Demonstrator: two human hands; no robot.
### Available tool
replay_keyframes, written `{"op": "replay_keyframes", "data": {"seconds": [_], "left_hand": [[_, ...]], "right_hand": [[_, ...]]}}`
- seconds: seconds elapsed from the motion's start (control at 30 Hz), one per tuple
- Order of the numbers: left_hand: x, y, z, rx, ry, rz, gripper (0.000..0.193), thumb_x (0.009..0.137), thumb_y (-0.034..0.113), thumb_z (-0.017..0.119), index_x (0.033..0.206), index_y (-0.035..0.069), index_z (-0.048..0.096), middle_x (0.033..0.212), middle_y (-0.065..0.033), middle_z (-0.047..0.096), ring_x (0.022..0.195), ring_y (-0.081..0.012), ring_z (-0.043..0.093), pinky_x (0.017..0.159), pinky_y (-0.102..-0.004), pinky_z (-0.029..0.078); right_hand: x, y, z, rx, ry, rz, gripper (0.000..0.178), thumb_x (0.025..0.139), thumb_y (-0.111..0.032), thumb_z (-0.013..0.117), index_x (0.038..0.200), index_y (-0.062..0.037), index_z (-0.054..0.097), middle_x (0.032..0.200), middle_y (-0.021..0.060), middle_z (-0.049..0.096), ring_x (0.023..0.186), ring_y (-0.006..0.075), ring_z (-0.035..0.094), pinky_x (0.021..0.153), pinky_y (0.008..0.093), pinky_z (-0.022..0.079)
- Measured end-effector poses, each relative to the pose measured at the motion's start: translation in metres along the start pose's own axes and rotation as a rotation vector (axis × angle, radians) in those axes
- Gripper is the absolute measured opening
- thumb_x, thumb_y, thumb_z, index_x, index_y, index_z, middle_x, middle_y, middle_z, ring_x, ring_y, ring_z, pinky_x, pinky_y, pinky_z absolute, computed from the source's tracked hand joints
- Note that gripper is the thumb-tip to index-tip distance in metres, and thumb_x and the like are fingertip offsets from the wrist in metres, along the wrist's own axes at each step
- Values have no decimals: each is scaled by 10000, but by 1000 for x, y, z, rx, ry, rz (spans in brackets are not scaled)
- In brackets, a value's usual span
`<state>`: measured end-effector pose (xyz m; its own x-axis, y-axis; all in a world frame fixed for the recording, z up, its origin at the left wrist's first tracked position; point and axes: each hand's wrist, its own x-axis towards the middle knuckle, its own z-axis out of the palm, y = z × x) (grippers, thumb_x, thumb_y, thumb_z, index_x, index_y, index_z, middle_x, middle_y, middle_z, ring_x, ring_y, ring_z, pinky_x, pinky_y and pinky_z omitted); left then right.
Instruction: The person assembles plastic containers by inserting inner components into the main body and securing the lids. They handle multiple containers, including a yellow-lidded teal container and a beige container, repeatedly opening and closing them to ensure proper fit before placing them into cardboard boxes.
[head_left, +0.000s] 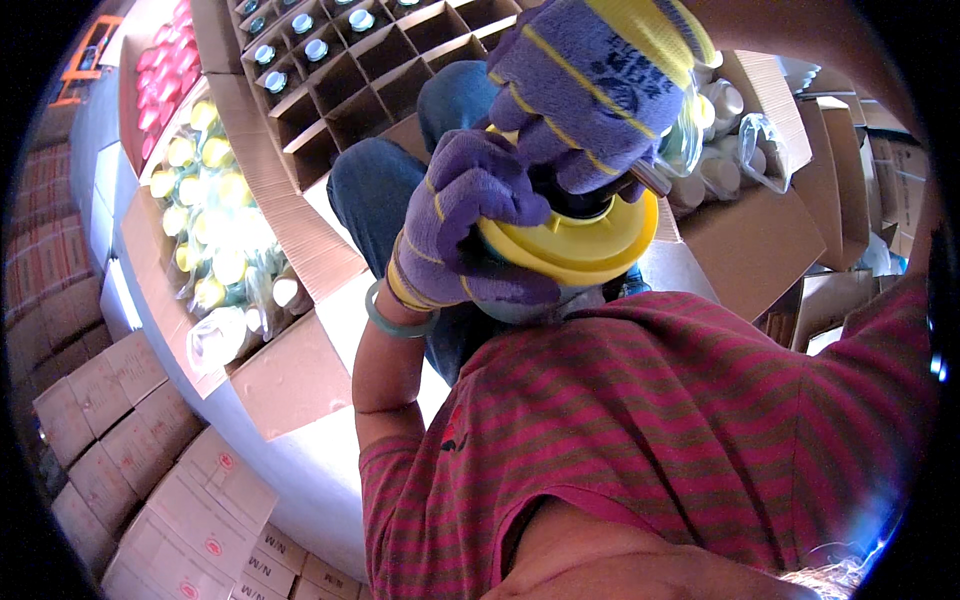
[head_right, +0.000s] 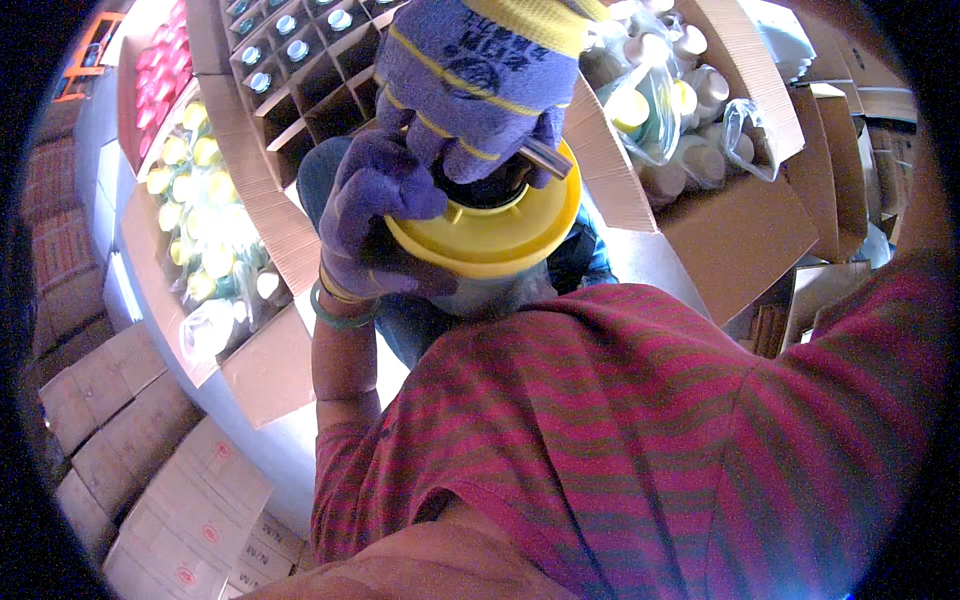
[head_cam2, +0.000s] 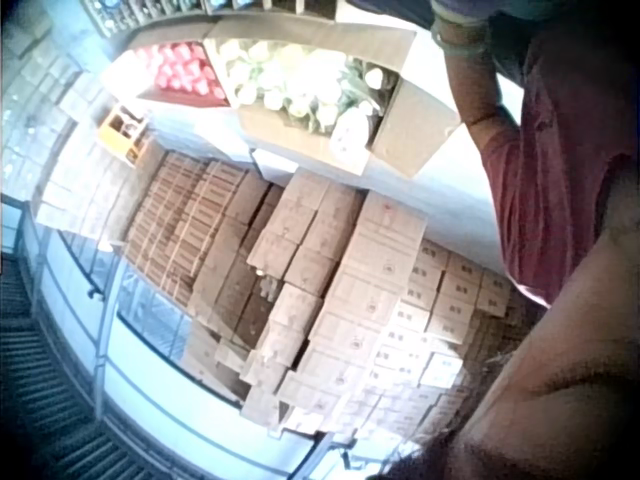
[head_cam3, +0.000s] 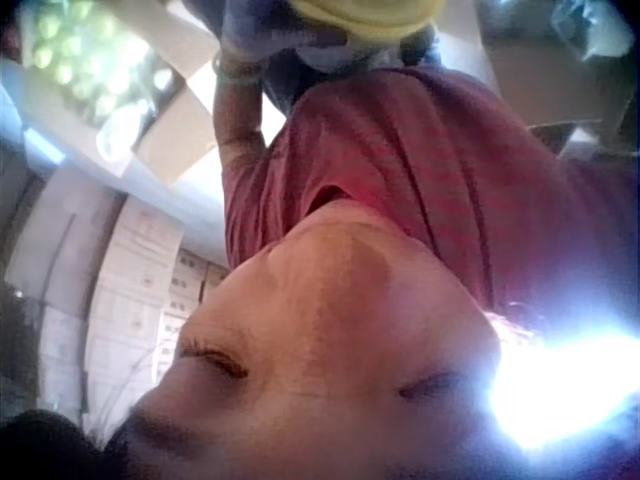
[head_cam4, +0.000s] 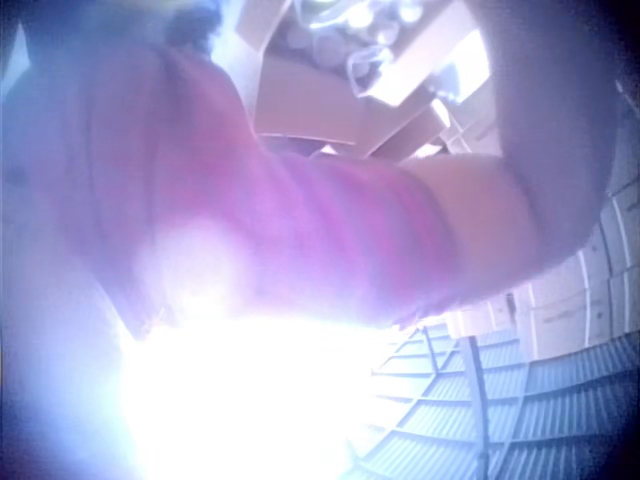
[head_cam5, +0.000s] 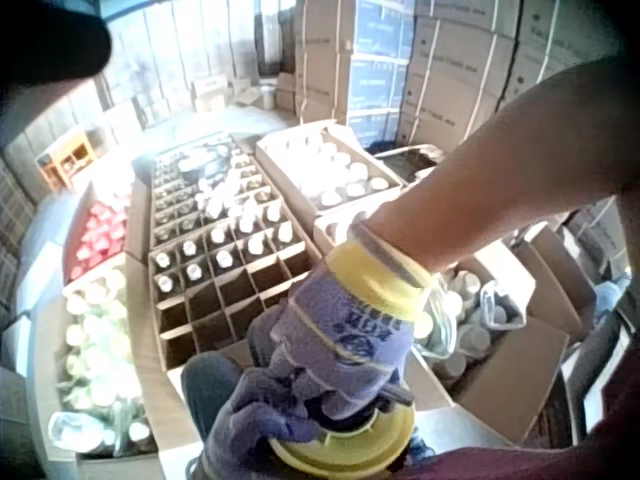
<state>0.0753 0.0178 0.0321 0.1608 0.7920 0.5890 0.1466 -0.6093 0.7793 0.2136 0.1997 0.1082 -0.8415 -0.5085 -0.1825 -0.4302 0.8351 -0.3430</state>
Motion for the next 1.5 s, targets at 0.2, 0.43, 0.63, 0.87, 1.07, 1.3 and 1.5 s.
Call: {"op": "replay_keyframes", "data": {"seconds": [0.2, 0.43, 0.63, 0.87, 1.07, 1.3, 1.5], "left_hand": [[1, -4, 11, 206, 155, -104, 530, 551, 315, 896, 922, 73, 607, 988, -105, 570, 955, -279, 554, 875, -384, 454], [12, -3, 32, 361, 168, -39, 518, 559, 253, 898, 956, 81, 614, 978, -88, 593, 965, -264, 572, 869, -382, 471], [-12, 1, 6, 243, 138, 25, 563, 528, 436, 887, 878, 83, 622, 928, -74, 577, 915, -259, 565, 843, -403, 470], [3, 7, 2, 39, -17, 30, 535, 495, 377, 908, 917, 141, 681, 929, -21, 572, 940, -252, 557, 893, -406, 447], [-2, 0, 0, 46, 9, 24, 542, 493, 390, 914, 914, 140, 681, 928, -18, 587, 940, -257, 553, 896, -404, 440], [-1, 2, 3, -67, -5, -44, 538, 494, 346, 922, 920, 137, 667, 915, -32, 589, 921, -254, 558, 868, -385, 443], [0, -4, 6, 159, 84, 3, 543, 533, 357, 900, 876, 79, 584, 966, -106, 600, 917, -274, 566, 857, -396, 462]], "right_hand": [[-16, -1, 42, 478, 363, 481, 501, 855, -521, 646, 773, -27, 662, 634, 65, 622, 602, 194, 614, 545, 339, 489], [-13, -33, 23, 966, 236, 1297, 541, 864, -552, 631, 938, -20, 699, 717, 41, 623, 609, 95, 560, 529, 263, 454], [-23, -3, -29, -126, 145, -163, 478, 763, -498, 734, 759, -41, 595, 662, 123, 584, 646, 313, 613, 576, 397, 479], [-6, -17, -37, -133, -47, -76, 472, 772, -493, 729, 762, -40, 597, 668, 130, 590, 655, 313, 618, 583, 398, 483], [4, -13, -25, -48, -131, -7, 468, 780, -489, 725, 765, -38, 599, 673, 136, 596, 662, 313, 622, 589, 400, 486], [6, -7, -21, 20, -161, 6, 463, 789, -484, 719, 769, -37, 602, 679, 143, 602, 671, 312, 626, 595, 401, 489], [0, -5, -10, 204, -110, 209, 458, 797, -479, 715, 772, -35, 604, 684, 149, 607, 678, 312, 630, 601, 402, 492]]}}
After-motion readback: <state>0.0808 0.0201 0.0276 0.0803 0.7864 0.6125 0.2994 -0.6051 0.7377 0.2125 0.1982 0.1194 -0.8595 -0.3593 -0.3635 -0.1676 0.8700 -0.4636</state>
